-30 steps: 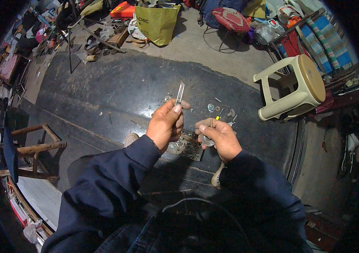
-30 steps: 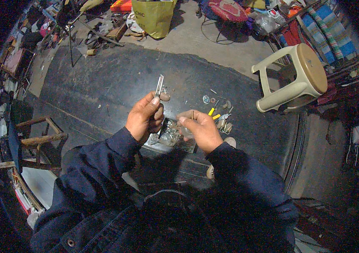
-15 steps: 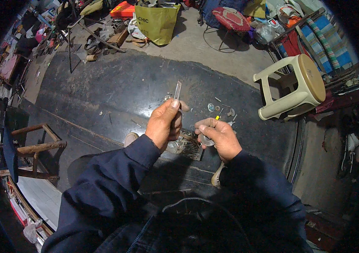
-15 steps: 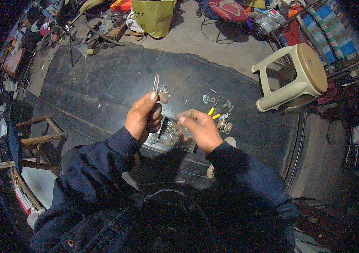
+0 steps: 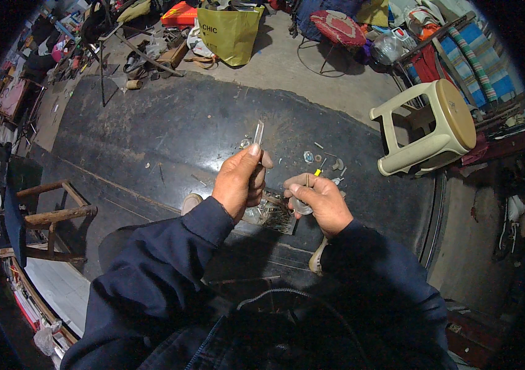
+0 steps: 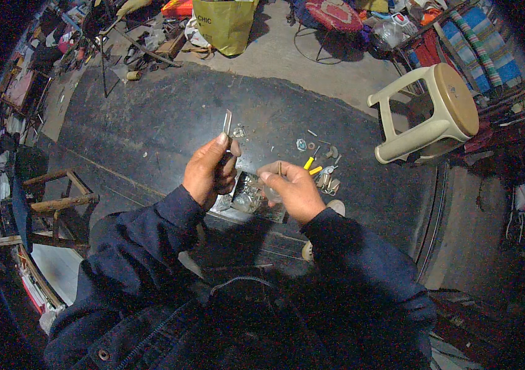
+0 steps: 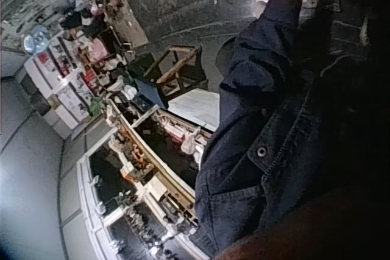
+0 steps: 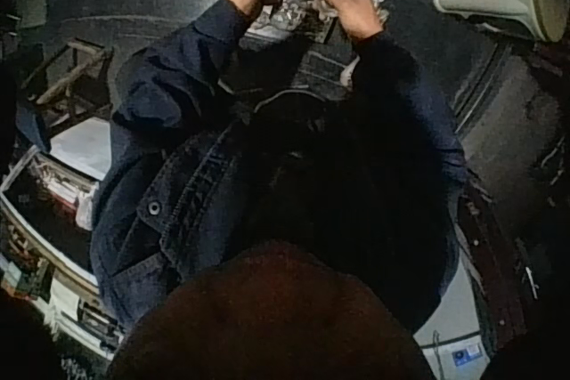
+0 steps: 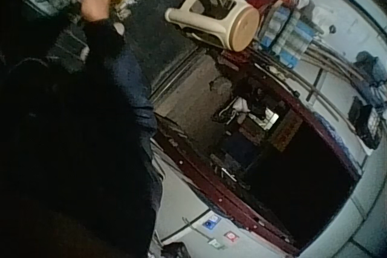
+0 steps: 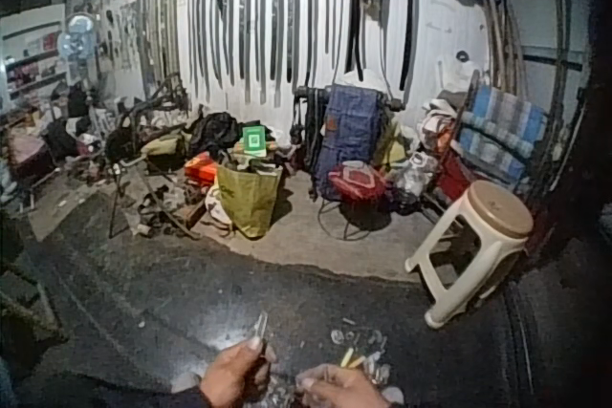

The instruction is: The person assembles small metal components by hand, inserting a pin into a circular part and using a flat metal tool to adjust it. They then pick up and examine a long metal rod before placing it down.

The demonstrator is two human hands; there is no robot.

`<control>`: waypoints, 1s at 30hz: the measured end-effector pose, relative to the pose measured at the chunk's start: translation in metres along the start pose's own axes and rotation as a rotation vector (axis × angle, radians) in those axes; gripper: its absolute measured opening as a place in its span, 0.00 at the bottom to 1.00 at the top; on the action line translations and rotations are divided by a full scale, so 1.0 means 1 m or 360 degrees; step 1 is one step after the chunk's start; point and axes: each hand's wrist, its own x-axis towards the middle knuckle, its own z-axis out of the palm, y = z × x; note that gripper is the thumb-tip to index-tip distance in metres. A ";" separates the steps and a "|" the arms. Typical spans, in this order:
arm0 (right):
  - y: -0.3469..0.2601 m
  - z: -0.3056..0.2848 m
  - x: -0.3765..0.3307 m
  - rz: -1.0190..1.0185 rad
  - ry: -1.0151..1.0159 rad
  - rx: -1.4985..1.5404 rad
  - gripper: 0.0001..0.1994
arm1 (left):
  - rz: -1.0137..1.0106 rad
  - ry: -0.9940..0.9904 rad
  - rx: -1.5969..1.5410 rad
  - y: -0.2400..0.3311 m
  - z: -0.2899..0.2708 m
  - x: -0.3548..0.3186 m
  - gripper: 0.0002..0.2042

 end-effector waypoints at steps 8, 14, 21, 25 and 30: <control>-0.001 0.002 -0.001 0.0031 -0.0012 0.0044 0.11 | 0.0051 -0.0035 0.0006 -0.001 0.001 0.001 0.12; -0.001 0.002 -0.001 0.0030 -0.0026 0.0037 0.11 | -0.0004 -0.0077 0.0062 0.001 -0.002 -0.001 0.12; -0.003 0.003 -0.002 0.0030 -0.0023 0.0038 0.11 | -0.0005 0.0005 -0.0014 -0.001 -0.003 0.001 0.15; -0.003 0.003 -0.002 0.0026 -0.0026 0.0034 0.11 | 0.0021 0.0005 -0.0012 -0.002 -0.003 0.003 0.16; -0.002 0.003 -0.002 0.0034 -0.0031 0.0012 0.11 | 0.0046 -0.0007 0.0042 -0.001 -0.001 0.001 0.14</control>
